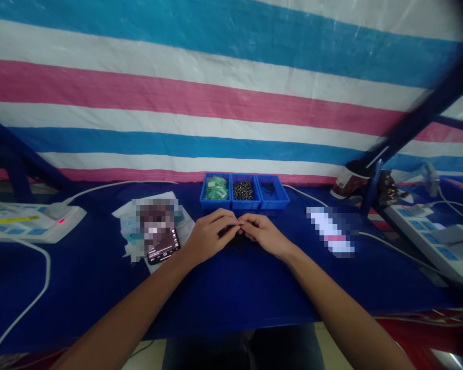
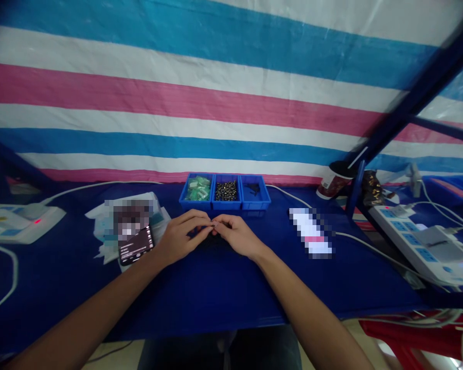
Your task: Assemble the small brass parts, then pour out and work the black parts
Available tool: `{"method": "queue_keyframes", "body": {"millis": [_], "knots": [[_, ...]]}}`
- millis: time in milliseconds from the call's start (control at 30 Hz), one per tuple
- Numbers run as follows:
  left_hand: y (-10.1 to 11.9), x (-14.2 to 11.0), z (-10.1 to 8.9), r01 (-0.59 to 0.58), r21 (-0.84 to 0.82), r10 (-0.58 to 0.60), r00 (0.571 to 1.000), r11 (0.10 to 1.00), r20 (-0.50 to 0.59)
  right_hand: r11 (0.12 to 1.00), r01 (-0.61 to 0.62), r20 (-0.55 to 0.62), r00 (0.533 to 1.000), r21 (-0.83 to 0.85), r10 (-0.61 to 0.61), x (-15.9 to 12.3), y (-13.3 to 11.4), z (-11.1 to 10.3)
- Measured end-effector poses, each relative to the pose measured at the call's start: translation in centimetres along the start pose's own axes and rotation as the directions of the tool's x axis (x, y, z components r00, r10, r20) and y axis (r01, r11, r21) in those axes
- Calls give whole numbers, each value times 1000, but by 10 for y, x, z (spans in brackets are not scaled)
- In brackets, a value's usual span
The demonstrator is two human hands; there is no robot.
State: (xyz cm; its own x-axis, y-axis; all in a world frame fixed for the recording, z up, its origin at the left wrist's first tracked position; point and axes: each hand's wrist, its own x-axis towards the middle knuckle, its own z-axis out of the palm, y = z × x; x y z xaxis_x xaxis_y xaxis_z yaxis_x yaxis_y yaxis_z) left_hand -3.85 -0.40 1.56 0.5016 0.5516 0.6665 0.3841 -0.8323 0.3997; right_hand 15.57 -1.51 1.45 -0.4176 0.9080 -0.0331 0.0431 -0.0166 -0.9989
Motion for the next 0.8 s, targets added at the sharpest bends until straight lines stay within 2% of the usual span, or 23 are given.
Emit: {"method": "queue_keyframes", "body": {"millis": [167,267,433,667,800], "knots": [[-3,-1,-1,72,76,-68,996,995,-57,993,97,-141,984,-65,-106,-2,-4,3],[-5,-2,-2,96,128,-94,995,987,-28,979,132,-166,973,-155,-158,-5,-6,4],[-5,-2,-3,43,100,-49,997,994,56,925,163,-191,952,-344,-239,-5,-6,4],[-3,1,-4,9,42,-13,995,999,100,926,111,-217,956,-362,-199,-5,-3,2],[-2,2,-4,-7,10,6,994,1000,105,933,109,-178,968,-342,-178,-4,-2,0]]}}
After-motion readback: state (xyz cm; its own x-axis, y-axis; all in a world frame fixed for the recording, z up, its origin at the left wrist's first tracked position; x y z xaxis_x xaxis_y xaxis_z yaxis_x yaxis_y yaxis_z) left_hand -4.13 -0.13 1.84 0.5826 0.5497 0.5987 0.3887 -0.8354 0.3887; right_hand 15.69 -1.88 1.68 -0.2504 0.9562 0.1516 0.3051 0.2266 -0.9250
